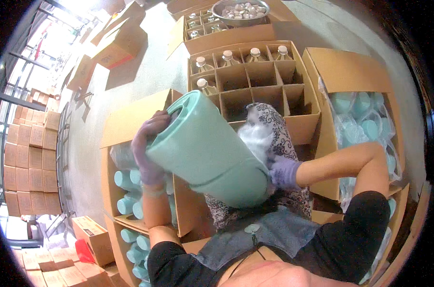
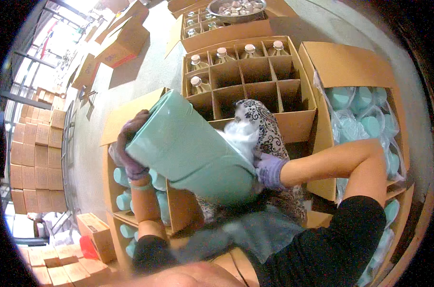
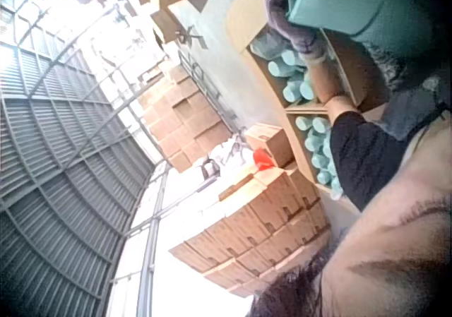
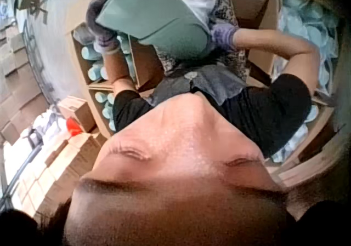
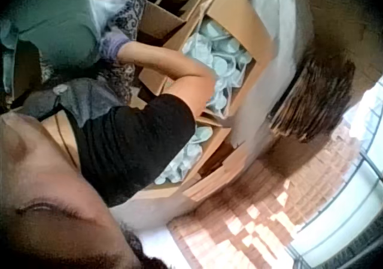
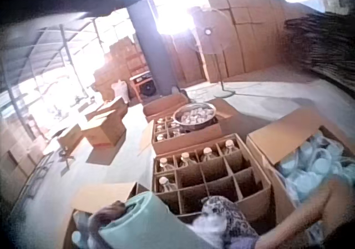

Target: The person assembles light green plastic containers by inserting a metal insert into the base, screwing on the lid, and placing the completed unit into a clear plastic bag. The person repeats this process multiple times, placing the packaged containers into a cardboard box.

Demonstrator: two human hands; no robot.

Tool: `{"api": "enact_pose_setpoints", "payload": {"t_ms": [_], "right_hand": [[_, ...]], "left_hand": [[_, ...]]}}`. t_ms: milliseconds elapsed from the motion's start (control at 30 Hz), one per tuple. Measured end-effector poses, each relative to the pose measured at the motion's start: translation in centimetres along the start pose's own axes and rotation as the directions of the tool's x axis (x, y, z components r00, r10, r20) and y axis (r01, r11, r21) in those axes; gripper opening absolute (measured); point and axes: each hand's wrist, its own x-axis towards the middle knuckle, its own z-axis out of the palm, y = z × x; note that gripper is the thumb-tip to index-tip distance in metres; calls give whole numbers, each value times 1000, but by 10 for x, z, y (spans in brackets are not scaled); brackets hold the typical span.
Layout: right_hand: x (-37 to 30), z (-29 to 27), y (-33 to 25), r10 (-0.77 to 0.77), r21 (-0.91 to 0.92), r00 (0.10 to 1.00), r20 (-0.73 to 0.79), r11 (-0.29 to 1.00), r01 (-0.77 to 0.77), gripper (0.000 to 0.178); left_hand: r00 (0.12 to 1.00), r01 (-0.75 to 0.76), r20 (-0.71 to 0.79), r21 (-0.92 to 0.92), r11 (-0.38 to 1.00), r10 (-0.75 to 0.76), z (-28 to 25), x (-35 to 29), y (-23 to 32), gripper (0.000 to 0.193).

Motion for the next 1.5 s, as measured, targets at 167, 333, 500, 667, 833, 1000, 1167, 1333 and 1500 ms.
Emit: {"api": "enact_pose_setpoints", "payload": {"t_ms": [167,333,500,667,833,1000,1167,1333,1500], "right_hand": [[-4,-208,49,17,431,998,68,901,-44,33],[70,-214,103,38,155,382,-924,947,282,41],[94,-108,203,429,805,715,-552,51,591,50],[93,-168,174,175,384,404,-898,761,523,58],[87,-121,205,535,735,505,-677,522,432,94],[77,-106,226,555,753,519,-650,563,340,59],[115,-44,321,823,802,300,-482,276,530,42],[29,103,368,930,750,252,267,-365,552,54],[41,49,307,921,954,-248,-300,294,-63,51]], "left_hand": [[904,411,-3,-279,868,-428,-4,20,-51,67],[887,257,80,-904,341,-456,35,48,-49,69],[899,352,-128,-358,865,-419,29,34,-53,62],[912,319,-255,-49,947,-321,28,23,-32,70],[871,463,-51,-243,852,-488,62,78,2,85],[944,132,-128,-696,706,-303,63,103,-54,84],[723,688,-92,-3,726,-685,38,136,-253,60],[552,501,-182,853,149,-813,80,105,-355,75],[535,305,-97,949,84,-839,51,99,-356,67]]}}
